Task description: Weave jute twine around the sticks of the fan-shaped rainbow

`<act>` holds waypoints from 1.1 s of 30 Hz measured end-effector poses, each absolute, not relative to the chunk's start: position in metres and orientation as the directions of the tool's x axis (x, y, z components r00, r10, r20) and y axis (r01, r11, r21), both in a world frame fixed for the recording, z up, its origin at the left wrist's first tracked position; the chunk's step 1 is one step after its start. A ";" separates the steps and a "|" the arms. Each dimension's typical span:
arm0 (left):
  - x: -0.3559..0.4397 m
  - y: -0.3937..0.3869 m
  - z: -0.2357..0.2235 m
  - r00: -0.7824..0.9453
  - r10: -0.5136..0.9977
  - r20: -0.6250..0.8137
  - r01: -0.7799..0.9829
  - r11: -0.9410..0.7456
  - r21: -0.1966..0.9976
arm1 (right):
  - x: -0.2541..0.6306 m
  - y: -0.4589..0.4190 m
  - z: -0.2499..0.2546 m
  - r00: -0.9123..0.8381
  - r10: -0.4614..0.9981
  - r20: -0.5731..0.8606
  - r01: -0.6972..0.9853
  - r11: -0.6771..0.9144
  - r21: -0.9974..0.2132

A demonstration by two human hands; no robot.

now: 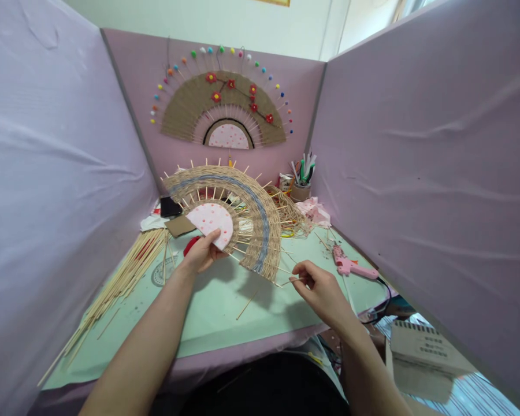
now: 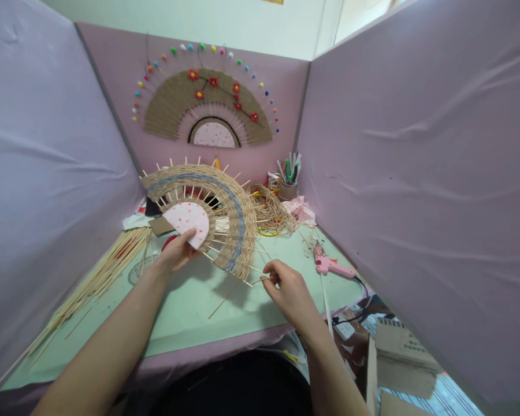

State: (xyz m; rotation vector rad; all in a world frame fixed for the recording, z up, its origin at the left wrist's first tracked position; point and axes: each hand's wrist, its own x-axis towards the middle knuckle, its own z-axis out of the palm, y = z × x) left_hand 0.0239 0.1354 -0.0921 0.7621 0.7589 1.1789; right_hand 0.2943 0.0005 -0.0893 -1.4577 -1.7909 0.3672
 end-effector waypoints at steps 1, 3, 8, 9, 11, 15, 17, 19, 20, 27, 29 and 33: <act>0.024 0.135 -0.092 0.213 0.970 -0.113 -0.497 0.207 0.843 | 0.297 0.000 -0.087 -0.072 0.923 0.379 0.683 0.322 -0.655; 0.023 0.135 -0.093 0.220 0.968 -0.117 -0.472 0.211 0.856 | 0.301 -0.001 -0.084 -0.151 0.914 0.377 0.651 0.379 -0.657; 0.024 0.133 -0.092 0.252 0.955 -0.154 -0.416 0.251 0.874 | 0.300 0.001 -0.083 -0.176 0.902 0.394 0.601 0.416 -0.682; 0.024 0.133 -0.092 0.260 0.953 -0.156 -0.418 0.257 0.872 | 0.298 0.002 -0.085 -0.156 0.900 0.407 0.596 0.415 -0.688; 0.024 0.132 -0.092 0.261 0.951 -0.165 -0.432 0.268 0.861 | 0.294 0.003 -0.090 -0.113 0.890 0.441 0.574 0.421 -0.703; 0.024 0.133 -0.092 0.245 0.954 -0.174 -0.493 0.277 0.825 | 0.283 0.006 -0.099 0.045 0.882 0.468 0.477 0.393 -0.786; 0.025 0.133 -0.092 0.249 0.954 -0.164 -0.520 0.275 0.809 | 0.276 0.009 -0.104 0.117 0.898 0.423 0.371 0.356 -0.858; 0.026 0.133 -0.093 0.256 0.954 -0.157 -0.539 0.275 0.796 | 0.268 0.012 -0.108 0.151 0.920 0.363 0.237 0.322 -0.916; 0.027 0.133 -0.094 0.258 0.953 -0.156 -0.546 0.277 0.790 | 0.265 0.013 -0.110 0.163 0.927 0.339 0.174 0.311 -0.934; 0.030 0.134 -0.096 0.273 0.949 -0.157 -0.597 0.295 0.746 | 0.250 0.013 -0.118 0.181 0.940 0.290 -0.028 0.299 -0.954; 0.030 0.134 -0.095 0.273 0.950 -0.155 -0.614 0.296 0.732 | 0.250 0.012 -0.120 0.143 0.943 0.301 -0.079 0.314 -0.946; 0.031 0.134 -0.092 0.252 0.954 -0.161 -0.628 0.288 0.723 | 0.251 0.013 -0.125 0.105 0.947 0.304 -0.196 0.319 -0.927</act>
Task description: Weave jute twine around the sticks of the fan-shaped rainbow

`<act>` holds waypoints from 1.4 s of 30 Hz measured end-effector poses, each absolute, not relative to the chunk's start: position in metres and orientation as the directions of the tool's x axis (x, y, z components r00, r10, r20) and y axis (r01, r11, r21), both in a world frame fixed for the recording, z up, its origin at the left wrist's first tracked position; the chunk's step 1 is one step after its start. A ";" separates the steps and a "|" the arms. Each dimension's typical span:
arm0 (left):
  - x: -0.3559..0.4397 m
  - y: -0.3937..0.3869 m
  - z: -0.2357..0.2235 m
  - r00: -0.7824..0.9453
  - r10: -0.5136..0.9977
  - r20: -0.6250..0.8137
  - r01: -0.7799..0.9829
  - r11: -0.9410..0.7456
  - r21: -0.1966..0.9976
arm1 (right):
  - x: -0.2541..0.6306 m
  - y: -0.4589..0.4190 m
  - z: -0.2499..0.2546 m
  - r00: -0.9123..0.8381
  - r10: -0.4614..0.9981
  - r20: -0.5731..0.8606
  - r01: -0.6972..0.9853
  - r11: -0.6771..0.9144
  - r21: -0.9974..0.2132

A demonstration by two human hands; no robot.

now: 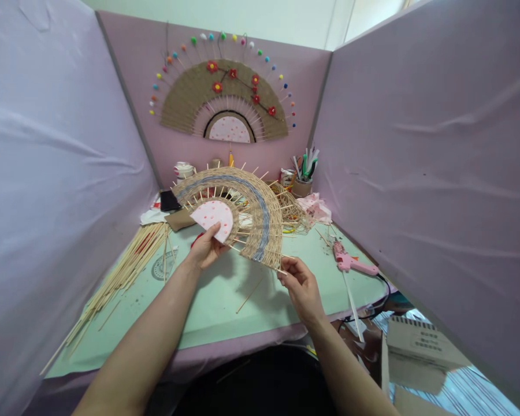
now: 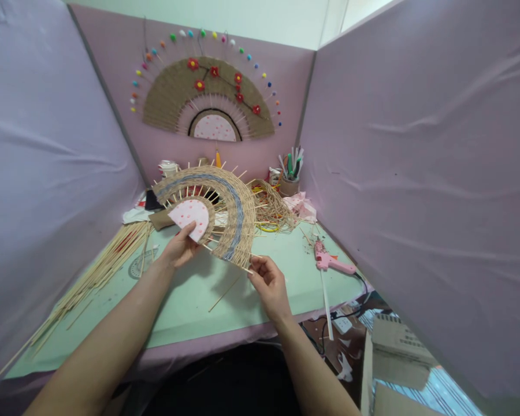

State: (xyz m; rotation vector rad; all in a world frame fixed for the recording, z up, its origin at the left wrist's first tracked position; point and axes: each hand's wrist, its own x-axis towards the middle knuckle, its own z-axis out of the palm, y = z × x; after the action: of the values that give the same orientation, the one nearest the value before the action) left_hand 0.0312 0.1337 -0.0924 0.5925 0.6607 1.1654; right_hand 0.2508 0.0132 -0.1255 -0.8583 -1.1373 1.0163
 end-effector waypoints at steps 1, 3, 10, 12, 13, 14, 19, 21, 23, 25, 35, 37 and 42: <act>0.031 0.134 -0.092 0.247 0.956 -0.160 -0.630 0.284 0.723 | 0.251 0.014 -0.126 0.108 0.950 0.294 -0.210 0.311 -0.927; 0.032 0.134 -0.093 0.247 0.955 -0.163 -0.627 0.286 0.725 | 0.250 0.014 -0.126 0.123 0.954 0.272 -0.210 0.293 -0.933; 0.030 0.133 -0.093 0.256 0.954 -0.157 -0.619 0.286 0.731 | 0.248 0.012 -0.118 0.111 0.959 0.261 -0.116 0.274 -0.955; 0.028 0.133 -0.091 0.256 0.956 -0.146 -0.627 0.279 0.727 | 0.252 0.012 -0.119 0.087 0.962 0.258 -0.101 0.266 -0.959; 0.027 0.133 -0.090 0.252 0.957 -0.144 -0.633 0.276 0.723 | 0.254 0.013 -0.120 0.070 0.964 0.258 -0.086 0.263 -0.961; 0.026 0.133 -0.090 0.247 0.958 -0.145 -0.639 0.274 0.719 | 0.257 0.013 -0.121 0.052 0.964 0.261 -0.062 0.264 -0.963; 0.023 0.131 -0.088 0.249 0.958 -0.144 -0.621 0.272 0.735 | 0.269 0.013 -0.121 0.092 0.908 0.408 0.200 0.385 -0.901; 0.024 0.128 -0.087 0.253 0.957 -0.141 -0.605 0.270 0.749 | 0.271 0.012 -0.119 0.115 0.847 0.519 0.337 0.459 -0.822; 0.024 0.127 -0.085 0.239 0.960 -0.145 -0.588 0.262 0.765 | 0.272 0.012 -0.117 0.111 0.787 0.607 0.443 0.508 -0.739; 0.024 0.126 -0.082 0.213 0.966 -0.149 -0.575 0.247 0.780 | 0.273 0.011 -0.116 0.103 0.743 0.661 0.512 0.531 -0.676; 0.022 0.124 -0.074 0.125 0.983 -0.132 -0.533 0.179 0.827 | 0.279 0.013 -0.111 0.134 0.614 0.777 0.591 0.580 -0.561; 0.021 0.124 -0.074 0.123 0.984 -0.131 -0.533 0.177 0.828 | 0.280 0.012 -0.111 0.144 0.624 0.768 0.596 0.565 -0.571; 0.020 0.125 -0.075 0.144 0.984 -0.107 -0.536 0.169 0.827 | 0.278 0.011 -0.109 0.169 0.648 0.743 0.594 0.535 -0.601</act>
State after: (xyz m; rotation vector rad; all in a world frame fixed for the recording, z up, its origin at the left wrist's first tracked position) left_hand 0.0195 0.1248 -0.0753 0.7300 0.7717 1.2482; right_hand 0.2781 0.0107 -0.1093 -1.1198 -1.4977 0.0532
